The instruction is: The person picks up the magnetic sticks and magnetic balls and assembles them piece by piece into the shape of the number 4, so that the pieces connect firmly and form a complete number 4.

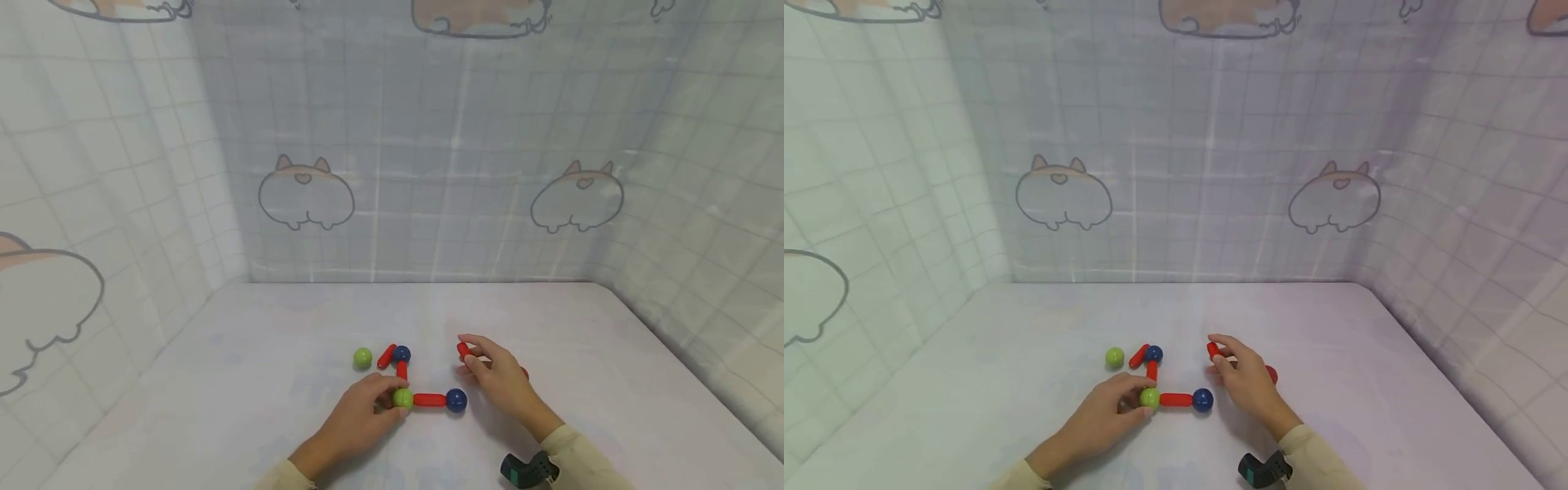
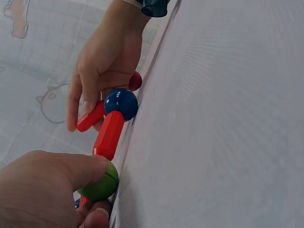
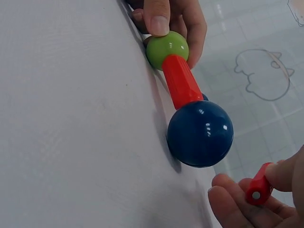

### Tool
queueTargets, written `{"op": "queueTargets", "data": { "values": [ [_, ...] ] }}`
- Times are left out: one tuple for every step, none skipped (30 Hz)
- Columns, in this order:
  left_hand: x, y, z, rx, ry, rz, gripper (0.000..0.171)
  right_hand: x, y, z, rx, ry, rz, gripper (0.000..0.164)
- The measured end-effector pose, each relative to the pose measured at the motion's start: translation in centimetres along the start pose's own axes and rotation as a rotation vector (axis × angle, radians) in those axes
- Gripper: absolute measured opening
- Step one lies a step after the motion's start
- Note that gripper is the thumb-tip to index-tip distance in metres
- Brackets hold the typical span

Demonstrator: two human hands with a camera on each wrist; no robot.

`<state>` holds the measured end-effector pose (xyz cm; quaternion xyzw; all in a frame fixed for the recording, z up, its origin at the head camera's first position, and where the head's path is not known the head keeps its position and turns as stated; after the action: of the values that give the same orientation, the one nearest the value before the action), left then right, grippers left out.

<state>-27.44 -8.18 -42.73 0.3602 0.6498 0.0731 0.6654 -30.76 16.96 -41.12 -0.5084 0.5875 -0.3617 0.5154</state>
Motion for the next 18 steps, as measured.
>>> {"op": "queueTargets", "data": {
  "values": [
    [-0.08,-0.03,0.03,-0.001,0.002,-0.001,0.039,0.06,-0.02,-0.05,0.005,-0.008,-0.023,0.041],
    [-0.14,-0.05,0.05,-0.002,0.004,-0.003,0.039,0.13,-0.05,-0.11,0.008,-0.015,-0.039,0.041],
    [-0.20,-0.07,0.10,-0.003,0.006,-0.003,0.039,0.16,-0.07,-0.15,0.010,-0.014,-0.033,0.040],
    [-0.20,-0.05,0.10,-0.002,0.006,-0.003,0.039,0.10,-0.06,-0.15,0.014,-0.007,-0.017,0.039],
    [-0.18,-0.04,0.11,-0.002,0.005,-0.001,0.039,0.05,-0.06,-0.15,0.024,-0.001,-0.014,0.038],
    [-0.18,-0.02,0.10,-0.004,0.006,-0.001,0.039,-0.01,-0.05,-0.15,0.036,0.005,-0.005,0.037],
    [-0.16,-0.02,0.09,-0.006,0.006,-0.001,0.039,-0.06,-0.04,-0.16,0.049,0.010,-0.001,0.037],
    [-0.15,-0.01,0.09,-0.007,0.007,-0.002,0.039,-0.09,-0.03,-0.17,0.062,0.013,0.001,0.037],
    [-0.13,0.01,0.10,-0.009,0.008,0.000,0.039,-0.12,-0.02,-0.15,0.077,0.012,-0.002,0.037],
    [-0.11,0.02,0.09,-0.008,0.008,-0.003,0.039,-0.11,-0.01,-0.12,0.095,0.007,-0.022,0.037],
    [-0.09,0.04,0.10,-0.008,0.008,-0.003,0.039,-0.10,0.03,-0.09,0.113,0.001,-0.041,0.038],
    [-0.09,0.08,0.11,-0.006,0.008,-0.005,0.039,-0.07,0.06,-0.06,0.123,-0.005,-0.052,0.039],
    [-0.08,0.09,0.11,-0.007,0.007,-0.006,0.039,-0.02,0.05,-0.02,0.127,-0.013,-0.060,0.039],
    [-0.08,0.11,0.12,-0.008,0.006,-0.009,0.039,0.04,0.05,0.02,0.128,-0.025,-0.064,0.040],
    [-0.08,0.12,0.15,-0.007,0.005,-0.010,0.039,0.10,0.06,0.06,0.128,-0.038,-0.068,0.040],
    [-0.11,0.15,0.16,-0.006,0.004,-0.011,0.039,0.18,0.07,0.09,0.127,-0.050,-0.072,0.041],
    [-0.14,0.21,0.17,-0.004,0.004,-0.009,0.039,0.24,0.07,0.11,0.124,-0.061,-0.074,0.041],
    [-0.16,0.24,0.16,-0.001,0.004,-0.011,0.039,0.29,0.05,0.14,0.121,-0.071,-0.075,0.041]
  ]
}}
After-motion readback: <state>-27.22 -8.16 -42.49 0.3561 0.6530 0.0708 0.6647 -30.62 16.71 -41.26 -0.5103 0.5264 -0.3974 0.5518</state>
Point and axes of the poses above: each hand's wrist, its own z-axis away from the middle knuckle, its own x-axis out of the palm, y = z × x, the point moved 3 cm from there along -z, towards the middle knuckle, and after that the axes turned 12 degrees about -z, right-handed, at the moved point
